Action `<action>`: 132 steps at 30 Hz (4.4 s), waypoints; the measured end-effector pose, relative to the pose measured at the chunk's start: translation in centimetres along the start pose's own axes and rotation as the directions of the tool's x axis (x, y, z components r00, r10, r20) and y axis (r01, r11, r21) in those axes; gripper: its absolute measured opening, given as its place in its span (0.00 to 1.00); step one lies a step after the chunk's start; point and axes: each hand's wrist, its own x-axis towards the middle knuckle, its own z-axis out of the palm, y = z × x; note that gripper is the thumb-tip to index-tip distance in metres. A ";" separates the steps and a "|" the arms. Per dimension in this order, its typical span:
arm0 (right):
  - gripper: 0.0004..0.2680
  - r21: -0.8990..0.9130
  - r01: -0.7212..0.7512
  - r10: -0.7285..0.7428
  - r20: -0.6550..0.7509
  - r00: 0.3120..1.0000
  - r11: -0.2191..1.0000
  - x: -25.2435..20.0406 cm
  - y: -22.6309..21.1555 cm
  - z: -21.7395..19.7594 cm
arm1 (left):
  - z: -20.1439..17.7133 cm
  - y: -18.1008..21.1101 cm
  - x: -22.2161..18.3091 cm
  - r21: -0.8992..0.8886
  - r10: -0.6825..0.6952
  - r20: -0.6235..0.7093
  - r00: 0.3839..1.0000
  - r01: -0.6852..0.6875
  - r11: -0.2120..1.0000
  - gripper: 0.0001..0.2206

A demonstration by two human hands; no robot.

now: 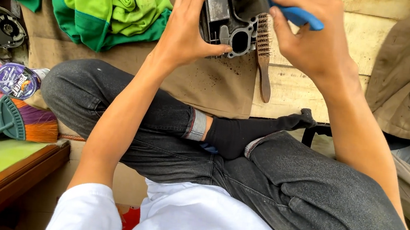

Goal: The person cleans carbon deposits and grime from a motorcycle engine casing by scraping it with a knife and a screwdriver, then scrubbing it with a brush, holding the casing steady by hand throughout the process.

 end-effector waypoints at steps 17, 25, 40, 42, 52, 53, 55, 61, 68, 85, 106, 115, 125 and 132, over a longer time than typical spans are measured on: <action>0.01 -0.447 -0.003 -0.065 -0.137 0.988 0.894 -1.3 1.4 -0.8 | -0.7 0.5 0.1 -0.002 -0.047 0.061 0.997 0.047 0.999 0.46; 0.10 -0.229 0.092 -0.095 -0.002 0.996 0.969 -1.3 1.4 4.8 | -0.6 1.0 0.0 -0.028 -0.077 0.023 0.997 0.078 0.997 0.45; 0.06 -0.131 -0.088 0.088 -0.008 0.996 0.987 1.1 -1.4 2.7 | -1.1 2.0 0.8 -0.049 -0.129 0.052 0.990 0.132 0.990 0.44; 0.06 -0.159 -0.079 0.075 -0.029 0.997 0.984 1.2 -1.9 2.4 | -1.2 1.9 0.9 -0.045 -0.132 0.052 0.990 0.135 0.990 0.44; 0.05 -0.167 -0.130 0.121 -0.063 0.991 0.977 3.4 -1.2 2.6 | -1.4 2.2 1.1 -0.034 -0.121 0.044 0.992 0.123 0.992 0.44; 0.05 -0.169 -0.124 0.115 -0.063 0.991 0.978 3.3 -0.9 2.9 | -1.3 2.2 1.0 -0.032 -0.119 0.039 0.992 0.120 0.992 0.44; 0.05 -0.193 0.005 -0.020 -0.074 0.997 0.981 3.3 -0.2 3.4 | -1.2 2.1 1.0 -0.029 -0.116 0.040 0.993 0.117 0.993 0.45; 0.06 -0.091 -0.054 0.046 -0.094 0.994 0.994 3.3 -0.4 4.6 | -1.2 2.0 1.2 -0.025 -0.127 0.028 0.991 0.128 0.991 0.44; 0.05 -0.052 -0.017 0.012 -0.098 0.995 0.998 3.4 -0.1 5.2 | -1.0 1.8 1.3 -0.022 -0.157 0.038 0.987 0.158 0.987 0.47; 0.08 -0.292 0.152 -0.190 -0.109 0.976 0.944 3.2 1.0 5.7 | -1.1 2.3 1.0 0.011 -0.181 0.041 0.983 0.181 0.983 0.47; 0.09 0.171 -0.624 0.637 -0.030 0.770 0.762 1.2 4.1 -2.4 | -1.0 2.7 0.8 -0.015 -0.192 0.032 0.981 0.193 0.981 0.45; 0.06 0.714 -0.427 0.648 -0.050 0.760 0.556 -0.3 8.6 -4.1 | -0.6 2.7 0.4 0.001 -0.161 0.017 0.987 0.161 0.987 0.47; 0.06 0.287 -0.376 0.461 -0.340 0.820 0.881 -2.1 10.1 -8.5 | -0.5 2.7 0.4 0.018 -0.137 0.018 0.990 0.137 0.990 0.48; 0.10 -0.604 -0.487 0.766 0.386 0.515 0.631 -1.1 6.1 -8.4 | -0.3 1.0 0.7 -0.021 -0.160 0.039 0.986 0.160 0.987 0.47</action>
